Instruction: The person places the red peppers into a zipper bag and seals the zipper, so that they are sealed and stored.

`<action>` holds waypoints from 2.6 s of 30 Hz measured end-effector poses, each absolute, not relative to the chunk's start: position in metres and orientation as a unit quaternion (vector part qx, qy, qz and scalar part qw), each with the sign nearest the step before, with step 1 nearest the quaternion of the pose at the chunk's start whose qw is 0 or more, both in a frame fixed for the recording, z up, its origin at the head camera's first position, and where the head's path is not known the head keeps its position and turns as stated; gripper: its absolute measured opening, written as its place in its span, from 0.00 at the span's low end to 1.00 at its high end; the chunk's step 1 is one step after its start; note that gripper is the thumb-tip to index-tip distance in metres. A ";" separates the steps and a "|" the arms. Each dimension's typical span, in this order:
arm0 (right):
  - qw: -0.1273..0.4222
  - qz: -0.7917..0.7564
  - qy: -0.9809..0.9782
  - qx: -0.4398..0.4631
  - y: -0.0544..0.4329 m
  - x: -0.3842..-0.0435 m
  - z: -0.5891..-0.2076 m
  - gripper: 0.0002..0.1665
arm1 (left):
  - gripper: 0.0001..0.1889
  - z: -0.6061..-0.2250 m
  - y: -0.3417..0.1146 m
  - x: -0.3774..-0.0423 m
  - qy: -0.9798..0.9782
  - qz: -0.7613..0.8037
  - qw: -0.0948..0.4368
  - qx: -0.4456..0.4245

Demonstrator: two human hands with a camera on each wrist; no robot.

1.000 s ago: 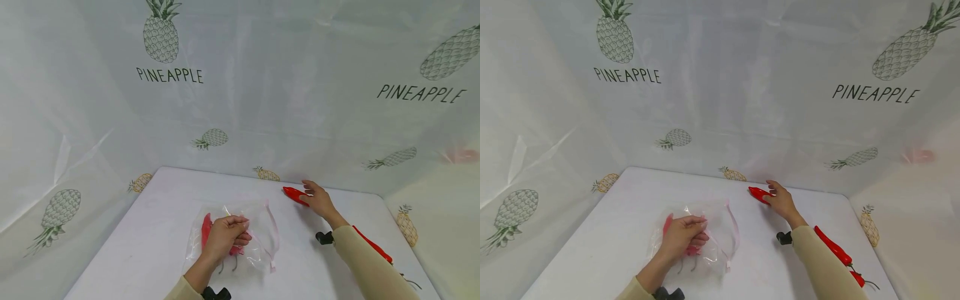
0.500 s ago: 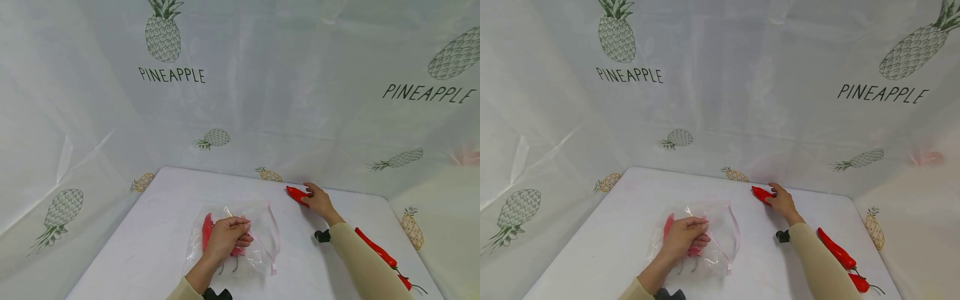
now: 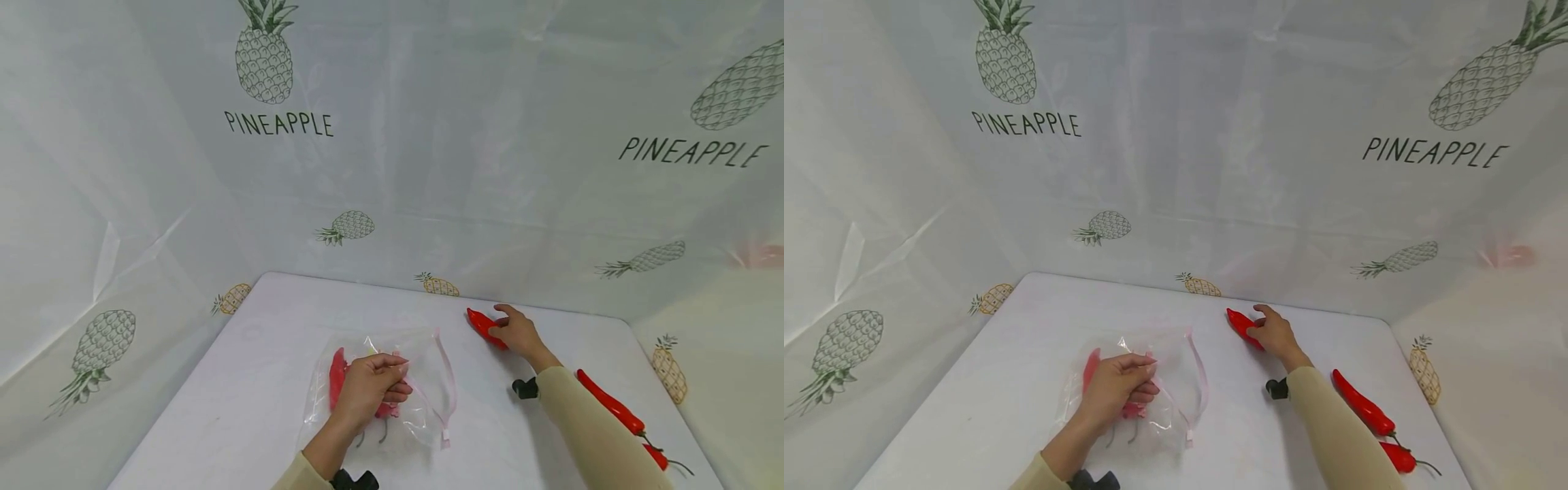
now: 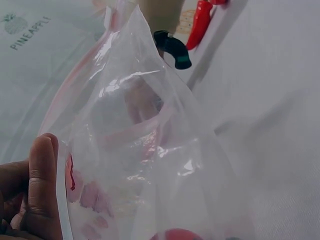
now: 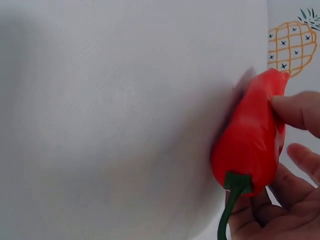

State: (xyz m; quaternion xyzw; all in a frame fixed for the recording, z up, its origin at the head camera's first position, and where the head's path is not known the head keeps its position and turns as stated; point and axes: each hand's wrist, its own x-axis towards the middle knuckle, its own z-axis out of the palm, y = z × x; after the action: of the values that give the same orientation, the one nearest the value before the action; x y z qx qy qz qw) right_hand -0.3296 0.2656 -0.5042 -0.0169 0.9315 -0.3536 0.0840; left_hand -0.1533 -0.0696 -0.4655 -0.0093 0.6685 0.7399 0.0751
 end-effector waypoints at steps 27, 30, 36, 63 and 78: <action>0.098 -0.444 0.891 -0.016 0.249 -0.276 -0.484 0.47 | 0.15 -0.457 -0.069 -0.156 0.682 0.728 0.066 0.001; 0.095 -0.453 0.886 -0.021 0.246 -0.270 -0.480 0.47 | 0.15 -0.457 -0.069 -0.157 0.686 0.725 0.064 0.001; 0.096 -0.466 0.879 -0.028 0.238 -0.253 -0.466 0.48 | 0.15 -0.455 -0.069 -0.156 0.690 0.722 0.060 -0.001; 0.184 -0.504 0.837 -0.105 0.195 -0.192 -0.418 0.44 | 0.16 -0.453 -0.064 -0.156 0.699 0.714 0.049 -0.006; 0.202 -0.515 0.829 -0.084 0.167 -0.198 -0.422 0.43 | 0.18 -0.452 -0.055 -0.151 0.700 0.711 0.061 0.012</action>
State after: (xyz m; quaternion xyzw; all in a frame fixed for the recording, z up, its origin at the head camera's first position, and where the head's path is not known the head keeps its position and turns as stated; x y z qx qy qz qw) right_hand -0.1980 0.1671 -0.4221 -0.0840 0.8287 -0.5153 0.2018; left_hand -0.1511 -0.0549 -0.4520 0.0125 0.7004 0.7110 0.0615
